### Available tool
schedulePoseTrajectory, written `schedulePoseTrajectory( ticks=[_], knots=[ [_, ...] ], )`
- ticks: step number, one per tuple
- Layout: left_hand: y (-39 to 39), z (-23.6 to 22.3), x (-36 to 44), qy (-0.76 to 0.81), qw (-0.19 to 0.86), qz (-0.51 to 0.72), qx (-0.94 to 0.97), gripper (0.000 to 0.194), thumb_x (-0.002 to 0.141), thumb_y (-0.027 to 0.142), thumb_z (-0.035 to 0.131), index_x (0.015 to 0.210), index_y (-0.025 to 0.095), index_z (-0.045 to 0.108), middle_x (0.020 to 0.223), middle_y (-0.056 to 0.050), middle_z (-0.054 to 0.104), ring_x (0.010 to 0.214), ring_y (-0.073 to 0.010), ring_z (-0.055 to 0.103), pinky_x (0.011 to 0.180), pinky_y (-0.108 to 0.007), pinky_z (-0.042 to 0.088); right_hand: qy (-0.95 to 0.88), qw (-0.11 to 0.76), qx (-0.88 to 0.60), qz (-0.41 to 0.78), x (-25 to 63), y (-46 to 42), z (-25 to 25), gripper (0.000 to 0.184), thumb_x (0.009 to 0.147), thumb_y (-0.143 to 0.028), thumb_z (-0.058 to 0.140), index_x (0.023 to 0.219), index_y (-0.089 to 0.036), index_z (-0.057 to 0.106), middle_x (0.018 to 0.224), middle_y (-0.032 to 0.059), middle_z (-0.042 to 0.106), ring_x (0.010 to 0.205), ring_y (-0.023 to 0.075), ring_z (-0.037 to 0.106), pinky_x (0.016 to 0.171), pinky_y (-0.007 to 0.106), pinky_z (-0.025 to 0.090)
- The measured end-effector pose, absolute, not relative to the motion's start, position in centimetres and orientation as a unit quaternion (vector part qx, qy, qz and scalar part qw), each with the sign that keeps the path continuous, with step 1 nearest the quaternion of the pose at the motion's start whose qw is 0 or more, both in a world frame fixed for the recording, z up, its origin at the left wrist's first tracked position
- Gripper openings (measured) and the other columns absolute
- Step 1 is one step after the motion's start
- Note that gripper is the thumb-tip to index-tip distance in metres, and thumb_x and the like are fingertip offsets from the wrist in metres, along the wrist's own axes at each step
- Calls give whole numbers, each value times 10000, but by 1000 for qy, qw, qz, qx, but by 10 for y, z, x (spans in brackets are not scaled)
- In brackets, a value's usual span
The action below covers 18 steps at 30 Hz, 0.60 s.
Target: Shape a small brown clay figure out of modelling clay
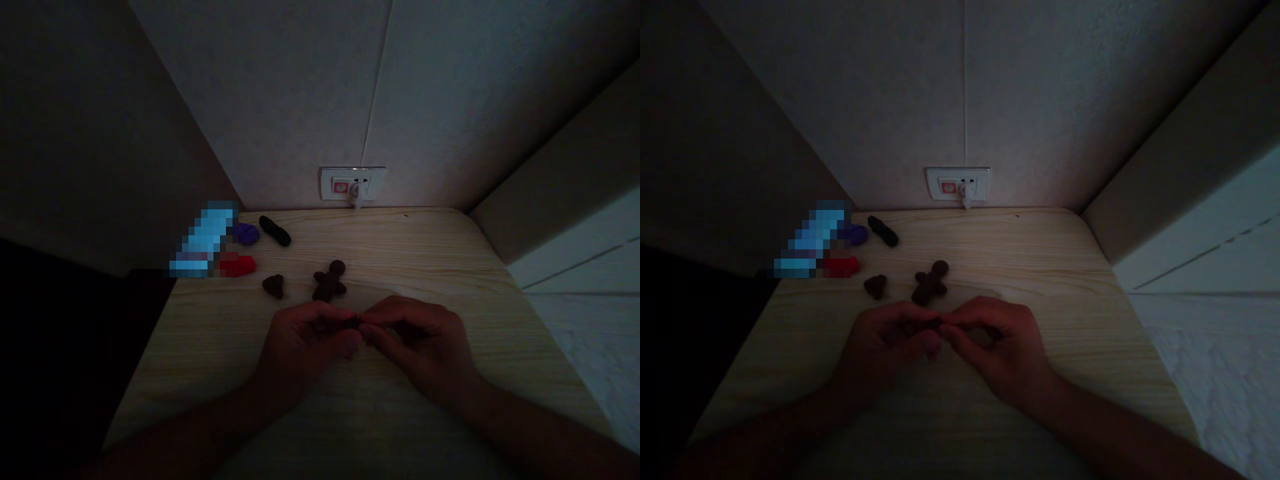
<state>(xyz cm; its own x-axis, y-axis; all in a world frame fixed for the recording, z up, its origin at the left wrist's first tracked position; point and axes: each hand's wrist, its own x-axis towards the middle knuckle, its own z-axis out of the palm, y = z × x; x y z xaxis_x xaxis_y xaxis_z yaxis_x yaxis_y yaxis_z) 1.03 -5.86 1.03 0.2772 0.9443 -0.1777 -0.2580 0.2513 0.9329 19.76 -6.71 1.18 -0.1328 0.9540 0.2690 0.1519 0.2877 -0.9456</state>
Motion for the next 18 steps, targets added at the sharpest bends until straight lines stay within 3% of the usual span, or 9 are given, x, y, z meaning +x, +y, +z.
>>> schedulePoseTrajectory(
  ticks=[8, 11, 15, 18],
  knots=[
    [-55, 12, 10, 404, 692, 430, 416, 86, 750, 154, 833, 829, 185, 820, 605, 3, 754, 525, -88, 667, 546, -161, 555, -678, 504, -382, 375, 202, -66, 8, 295, 844, -98, 786, 1073, -284, 795, 901, 21, 792, 791, 156, 737, 670, 257, 601],
    [-54, 11, 10, 391, 696, 430, 421, 72, 769, 166, 825, 836, 193, 821, 623, 4, 757, 535, -85, 673, 551, -159, 560, -697, 496, -376, 357, 202, -66, 8, 256, 865, -100, 767, 1047, -276, 800, 880, 30, 784, 775, 161, 735, 656, 268, 594],
    [-54, 10, 10, 381, 686, 459, 418, 227, 721, 113, 848, 915, 227, 815, 700, 25, 780, 550, -81, 690, 549, -156, 575, -684, 488, -398, 368, 202, -66, 10, 143, 871, -127, 773, 960, -236, 796, 832, 24, 788, 734, 153, 733, 646, 258, 581],
    [-54, 11, 10, 390, 671, 457, 435, 170, 744, 84, 818, 859, 208, 816, 636, 24, 764, 542, -83, 693, 549, -146, 573, -667, 479, -410, 397, 201, -67, 10, 89, 877, -152, 779, 919, -229, 791, 823, 15, 794, 727, 144, 733, 647, 245, 571]
  ],
)
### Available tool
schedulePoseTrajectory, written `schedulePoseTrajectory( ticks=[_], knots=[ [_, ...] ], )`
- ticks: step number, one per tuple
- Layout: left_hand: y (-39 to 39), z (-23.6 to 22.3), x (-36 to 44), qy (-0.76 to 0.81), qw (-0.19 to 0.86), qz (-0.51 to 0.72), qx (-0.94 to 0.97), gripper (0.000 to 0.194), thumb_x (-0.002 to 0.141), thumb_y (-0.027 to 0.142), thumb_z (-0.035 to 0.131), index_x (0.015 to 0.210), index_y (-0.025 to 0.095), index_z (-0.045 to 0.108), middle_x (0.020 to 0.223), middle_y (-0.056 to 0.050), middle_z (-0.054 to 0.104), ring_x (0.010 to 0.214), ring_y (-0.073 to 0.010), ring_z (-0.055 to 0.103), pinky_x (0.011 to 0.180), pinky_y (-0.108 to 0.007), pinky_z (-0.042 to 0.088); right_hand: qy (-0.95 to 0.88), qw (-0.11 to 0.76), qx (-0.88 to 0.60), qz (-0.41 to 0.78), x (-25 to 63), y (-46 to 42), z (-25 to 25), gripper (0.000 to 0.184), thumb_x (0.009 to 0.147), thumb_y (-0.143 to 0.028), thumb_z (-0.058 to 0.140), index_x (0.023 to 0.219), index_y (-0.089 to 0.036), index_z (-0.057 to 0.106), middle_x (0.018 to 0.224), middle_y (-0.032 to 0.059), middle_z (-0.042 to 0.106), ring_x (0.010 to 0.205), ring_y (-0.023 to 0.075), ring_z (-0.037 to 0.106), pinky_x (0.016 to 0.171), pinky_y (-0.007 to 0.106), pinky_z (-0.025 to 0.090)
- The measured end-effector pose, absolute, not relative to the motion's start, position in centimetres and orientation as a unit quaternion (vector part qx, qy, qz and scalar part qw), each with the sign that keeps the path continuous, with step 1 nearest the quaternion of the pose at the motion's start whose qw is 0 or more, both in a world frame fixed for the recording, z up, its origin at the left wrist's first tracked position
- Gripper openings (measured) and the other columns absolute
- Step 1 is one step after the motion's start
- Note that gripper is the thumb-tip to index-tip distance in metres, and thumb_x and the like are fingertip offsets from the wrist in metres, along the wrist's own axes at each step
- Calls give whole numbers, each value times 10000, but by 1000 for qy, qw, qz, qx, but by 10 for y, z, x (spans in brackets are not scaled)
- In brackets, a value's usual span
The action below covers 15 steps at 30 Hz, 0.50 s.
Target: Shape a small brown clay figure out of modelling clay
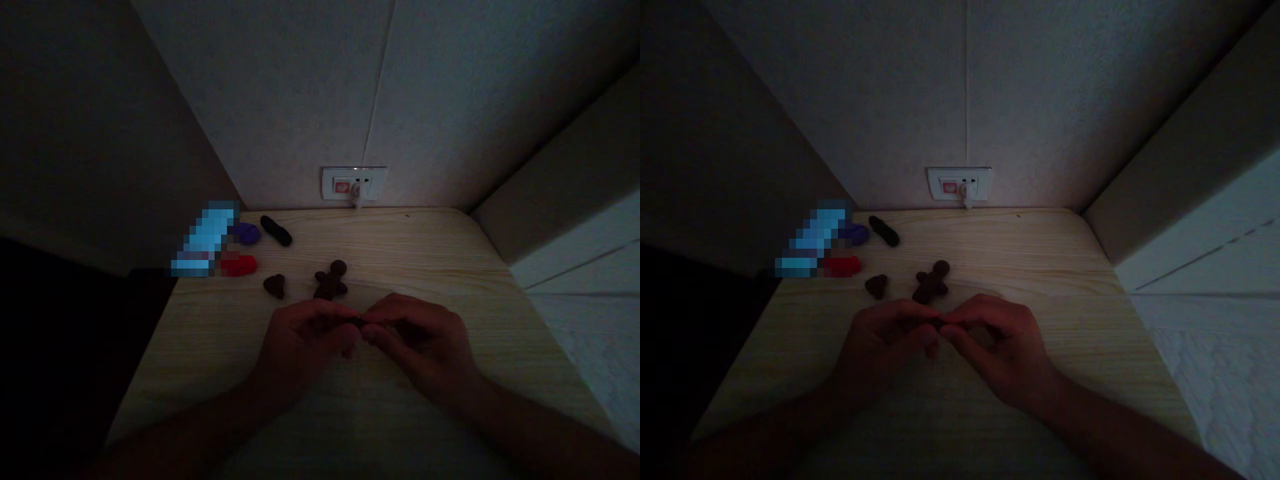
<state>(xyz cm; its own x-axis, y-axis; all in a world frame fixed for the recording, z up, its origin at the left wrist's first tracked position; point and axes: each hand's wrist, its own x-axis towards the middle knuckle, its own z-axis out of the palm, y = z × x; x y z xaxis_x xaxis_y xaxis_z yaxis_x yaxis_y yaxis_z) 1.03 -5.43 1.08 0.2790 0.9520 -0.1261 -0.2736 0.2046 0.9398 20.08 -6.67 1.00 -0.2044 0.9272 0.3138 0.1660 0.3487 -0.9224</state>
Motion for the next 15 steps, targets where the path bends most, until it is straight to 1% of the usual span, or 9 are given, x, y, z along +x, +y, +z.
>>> schedulePoseTrajectory(
  ticks=[5, 9, 10, 12, 15],
  knots=[
    [-56, 12, 10, 394, 667, 460, 434, 165, 737, 67, 817, 811, 213, 826, 587, 23, 758, 511, -88, 688, 533, -142, 571, -654, 475, -404, 428, 199, -66, 12, 66, 879, -160, 775, 889, -222, 796, 818, 21, 791, 731, 142, 725, 660, 238, 564],
    [-59, 12, 10, 387, 675, 462, 427, 253, 697, 52, 853, 860, 245, 838, 670, 18, 799, 549, -93, 717, 553, -139, 584, -600, 478, -411, 492, 198, -66, 15, 4, 884, -214, 776, 883, -216, 780, 785, 20, 772, 698, 138, 718, 624, 222, 565],
    [-59, 12, 10, 380, 676, 464, 429, 268, 699, 54, 853, 881, 250, 839, 681, 18, 803, 557, -93, 721, 562, -141, 587, -582, 480, -408, 514, 197, -66, 16, 14, 890, -231, 772, 887, -218, 773, 776, 16, 767, 691, 138, 719, 624, 222, 572],
    [-59, 13, 10, 368, 674, 469, 436, 250, 733, 67, 833, 906, 247, 840, 659, 19, 792, 555, -89, 716, 575, -143, 588, -555, 479, -392, 556, 196, -67, 17, 24, 905, -246, 759, 908, -222, 762, 767, 9, 763, 688, 135, 724, 643, 225, 588],
    [-58, 15, 9, 366, 664, 472, 449, 200, 774, 73, 798, 891, 230, 840, 619, 23, 768, 544, -83, 703, 574, -142, 581, -538, 470, -376, 590, 196, -66, 16, 31, 916, -209, 742, 939, -226, 754, 788, 5, 761, 723, 126, 734, 686, 216, 595]
  ],
)
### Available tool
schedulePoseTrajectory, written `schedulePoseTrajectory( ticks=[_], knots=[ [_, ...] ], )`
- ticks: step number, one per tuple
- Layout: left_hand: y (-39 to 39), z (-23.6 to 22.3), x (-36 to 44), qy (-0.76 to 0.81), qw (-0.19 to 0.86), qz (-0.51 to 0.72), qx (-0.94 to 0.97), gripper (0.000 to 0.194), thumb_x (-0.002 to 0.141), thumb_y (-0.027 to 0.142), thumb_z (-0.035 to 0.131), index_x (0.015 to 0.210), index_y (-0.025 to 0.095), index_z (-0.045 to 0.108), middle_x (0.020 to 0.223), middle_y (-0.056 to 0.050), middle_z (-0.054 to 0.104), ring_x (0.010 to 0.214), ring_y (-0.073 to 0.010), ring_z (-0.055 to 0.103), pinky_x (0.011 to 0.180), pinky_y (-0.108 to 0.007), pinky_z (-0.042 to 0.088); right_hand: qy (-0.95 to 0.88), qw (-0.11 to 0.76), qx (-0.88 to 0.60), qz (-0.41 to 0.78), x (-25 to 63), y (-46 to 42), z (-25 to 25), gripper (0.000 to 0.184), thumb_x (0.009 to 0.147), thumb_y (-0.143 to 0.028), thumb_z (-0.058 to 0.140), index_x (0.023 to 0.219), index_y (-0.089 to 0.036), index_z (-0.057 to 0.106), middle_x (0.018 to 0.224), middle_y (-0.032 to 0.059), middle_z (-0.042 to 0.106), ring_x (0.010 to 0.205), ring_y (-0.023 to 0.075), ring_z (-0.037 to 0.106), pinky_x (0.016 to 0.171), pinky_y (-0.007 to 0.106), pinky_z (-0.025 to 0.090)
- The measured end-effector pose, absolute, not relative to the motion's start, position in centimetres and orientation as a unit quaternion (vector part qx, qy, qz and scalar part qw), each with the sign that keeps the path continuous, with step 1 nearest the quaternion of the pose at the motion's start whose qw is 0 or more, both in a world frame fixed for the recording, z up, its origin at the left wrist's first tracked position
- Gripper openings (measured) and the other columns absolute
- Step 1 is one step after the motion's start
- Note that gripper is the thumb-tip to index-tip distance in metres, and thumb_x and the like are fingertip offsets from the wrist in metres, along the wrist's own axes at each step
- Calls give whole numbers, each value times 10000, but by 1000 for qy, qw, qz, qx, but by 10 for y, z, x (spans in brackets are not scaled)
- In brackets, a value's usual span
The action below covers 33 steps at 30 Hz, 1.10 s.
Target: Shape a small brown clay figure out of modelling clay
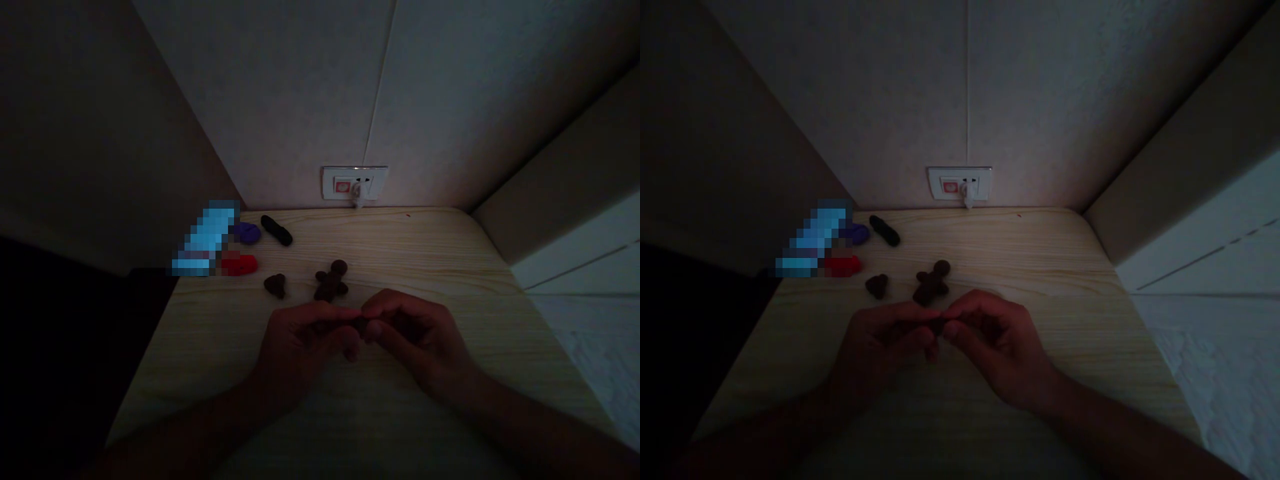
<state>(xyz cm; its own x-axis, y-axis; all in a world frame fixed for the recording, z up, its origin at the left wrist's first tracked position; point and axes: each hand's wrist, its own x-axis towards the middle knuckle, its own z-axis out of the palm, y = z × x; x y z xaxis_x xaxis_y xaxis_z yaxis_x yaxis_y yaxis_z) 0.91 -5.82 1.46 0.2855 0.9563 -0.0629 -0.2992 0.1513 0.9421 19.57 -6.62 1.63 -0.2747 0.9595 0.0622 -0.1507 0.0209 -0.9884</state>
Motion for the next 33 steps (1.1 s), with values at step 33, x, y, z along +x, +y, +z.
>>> schedulePoseTrajectory(
  ticks=[33],
  knots=[
    [-52, -1, 3, 316, 762, 402, 399, 141, 787, 240, 837, 777, 157, 723, 634, 4, 718, 578, -113, 667, 601, -216, 543, -555, 466, -349, 594, 197, -65, 8, 140, 824, -136, 829, 916, -240, 808, 815, 4, 762, 727, 132, 744, 685, 232, 609]
  ],
)
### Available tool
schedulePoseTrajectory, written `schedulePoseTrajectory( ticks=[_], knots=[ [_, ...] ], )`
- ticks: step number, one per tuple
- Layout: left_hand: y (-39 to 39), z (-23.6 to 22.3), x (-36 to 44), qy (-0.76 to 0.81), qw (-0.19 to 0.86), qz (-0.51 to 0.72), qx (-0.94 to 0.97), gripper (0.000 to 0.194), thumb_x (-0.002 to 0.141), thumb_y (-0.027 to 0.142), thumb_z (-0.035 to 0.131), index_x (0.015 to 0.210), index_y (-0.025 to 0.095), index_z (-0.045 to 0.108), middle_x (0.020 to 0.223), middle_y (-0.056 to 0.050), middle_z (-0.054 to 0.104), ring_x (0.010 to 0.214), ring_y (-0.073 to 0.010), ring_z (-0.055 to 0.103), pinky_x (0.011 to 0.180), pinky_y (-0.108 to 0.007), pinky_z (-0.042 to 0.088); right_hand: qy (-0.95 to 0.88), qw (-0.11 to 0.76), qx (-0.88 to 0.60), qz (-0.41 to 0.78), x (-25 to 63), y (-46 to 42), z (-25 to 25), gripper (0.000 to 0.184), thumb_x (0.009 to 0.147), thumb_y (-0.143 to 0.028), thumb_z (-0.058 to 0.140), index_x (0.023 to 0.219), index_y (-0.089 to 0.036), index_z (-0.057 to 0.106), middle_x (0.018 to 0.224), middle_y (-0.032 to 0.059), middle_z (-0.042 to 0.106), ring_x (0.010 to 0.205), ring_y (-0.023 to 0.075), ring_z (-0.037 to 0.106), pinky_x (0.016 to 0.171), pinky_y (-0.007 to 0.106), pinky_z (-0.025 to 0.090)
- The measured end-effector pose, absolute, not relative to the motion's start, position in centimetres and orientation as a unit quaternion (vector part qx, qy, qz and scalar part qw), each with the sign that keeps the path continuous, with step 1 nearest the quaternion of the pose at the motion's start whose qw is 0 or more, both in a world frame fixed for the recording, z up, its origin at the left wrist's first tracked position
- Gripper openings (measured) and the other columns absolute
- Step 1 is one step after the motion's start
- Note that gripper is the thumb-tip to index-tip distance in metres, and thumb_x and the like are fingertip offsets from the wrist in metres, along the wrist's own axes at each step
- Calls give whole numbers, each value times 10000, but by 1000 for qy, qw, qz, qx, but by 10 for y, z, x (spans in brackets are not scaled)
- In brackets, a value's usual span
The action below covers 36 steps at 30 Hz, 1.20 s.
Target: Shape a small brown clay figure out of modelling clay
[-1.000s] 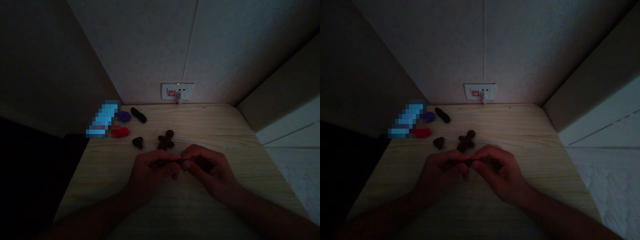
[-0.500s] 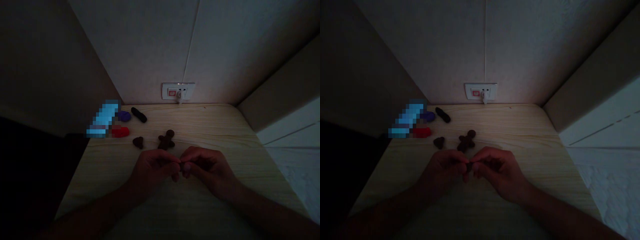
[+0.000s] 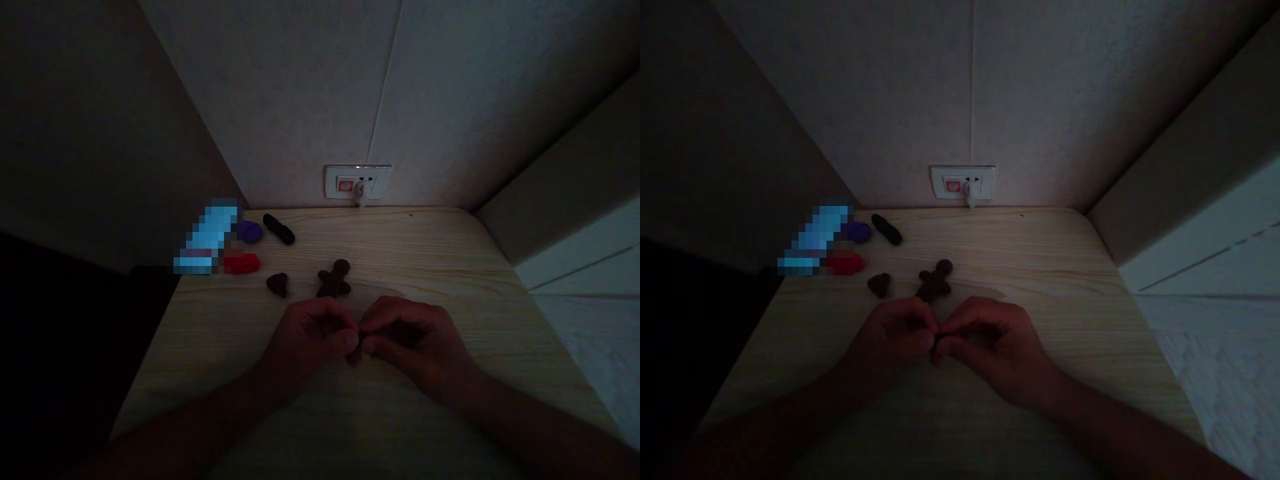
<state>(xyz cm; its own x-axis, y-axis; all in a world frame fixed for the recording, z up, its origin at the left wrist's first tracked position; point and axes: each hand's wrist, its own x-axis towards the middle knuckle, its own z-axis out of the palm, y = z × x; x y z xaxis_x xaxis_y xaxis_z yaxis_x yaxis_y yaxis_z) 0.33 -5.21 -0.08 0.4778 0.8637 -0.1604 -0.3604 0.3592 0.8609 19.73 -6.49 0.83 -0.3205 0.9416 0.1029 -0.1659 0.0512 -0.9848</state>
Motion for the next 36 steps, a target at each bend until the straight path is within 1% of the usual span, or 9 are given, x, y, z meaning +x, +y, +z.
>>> schedulePoseTrajectory(
  ticks=[7, 11, 13, 15, 19, 25, 29, 32, 36],
  knots=[
    [-53, 2, 5, 351, 740, 397, 414, 266, 802, 371, 833, 738, 159, 686, 615, -5, 698, 551, -128, 658, 578, -240, 553, -534, 457, -350, 619, 195, -64, 10, 90, 828, -196, 837, 900, -224, 789, 825, 16, 760, 724, 161, 756, 694, 285, 633],
    [-53, 6, 7, 371, 721, 406, 422, 353, 760, 471, 856, 729, 158, 694, 567, 2, 680, 492, -126, 641, 520, -237, 548, -505, 457, -364, 636, 195, -63, 9, 73, 821, -219, 845, 862, -220, 785, 765, 7, 757, 672, 132, 724, 641, 242, 606],
    [-53, 6, 8, 356, 726, 415, 417, 329, 733, 443, 884, 814, 160, 737, 592, -5, 708, 496, -128, 648, 505, -234, 550, -487, 459, -378, 639, 196, -62, 7, 100, 798, -232, 865, 847, -212, 780, 733, 1, 746, 619, 114, 688, 586, 218, 575],
    [-55, 6, 8, 340, 731, 427, 410, 286, 720, 348, 905, 891, 170, 759, 647, -12, 745, 512, -124, 658, 499, -223, 552, -476, 457, -384, 645, 198, -60, 6, 137, 783, -262, 879, 843, -202, 771, 708, 1, 736, 593, 112, 668, 564, 222, 563],
    [-56, 6, 9, 345, 728, 438, 399, 175, 729, 192, 883, 853, 171, 762, 678, -10, 764, 505, -101, 653, 489, -193, 546, -473, 447, -380, 658, 199, -59, 5, 173, 791, -296, 876, 850, -187, 755, 691, 6, 728, 603, 121, 671, 577, 235, 564],
    [-58, 8, 7, 331, 727, 435, 415, 163, 747, 179, 866, 874, 184, 764, 702, -10, 762, 558, -112, 681, 526, -196, 566, -464, 446, -373, 668, 198, -60, 5, 156, 782, -264, 883, 858, -201, 762, 698, -5, 720, 614, 113, 667, 587, 220, 553],
    [-57, 7, 7, 336, 654, 471, 487, 227, 691, 154, 910, 877, 203, 789, 803, -13, 729, 678, -130, 710, 613, -220, 598, -472, 436, -365, 674, 198, -60, 4, 118, 820, -287, 852, 895, -214, 797, 765, 8, 736, 640, 110, 652, 603, 223, 544],
    [-55, 6, 5, 329, 595, 510, 527, 255, 635, 151, 944, 846, 207, 811, 884, -19, 687, 694, -120, 689, 638, -233, 606, -483, 423, -351, 681, 198, -59, 5, 132, 836, -311, 835, 924, -214, 814, 826, 24, 751, 662, 114, 643, 612, 232, 539],
    [-55, 4, 2, 354, 527, 510, 580, 251, 658, 145, 937, 854, 219, 799, 1008, -49, 745, 868, -172, 725, 770, -270, 604, -471, 429, -355, 684, 197, -60, 8, 166, 832, -298, 837, 984, -235, 812, 882, 26, 776, 690, 116, 663, 622, 225, 547]
  ],
)
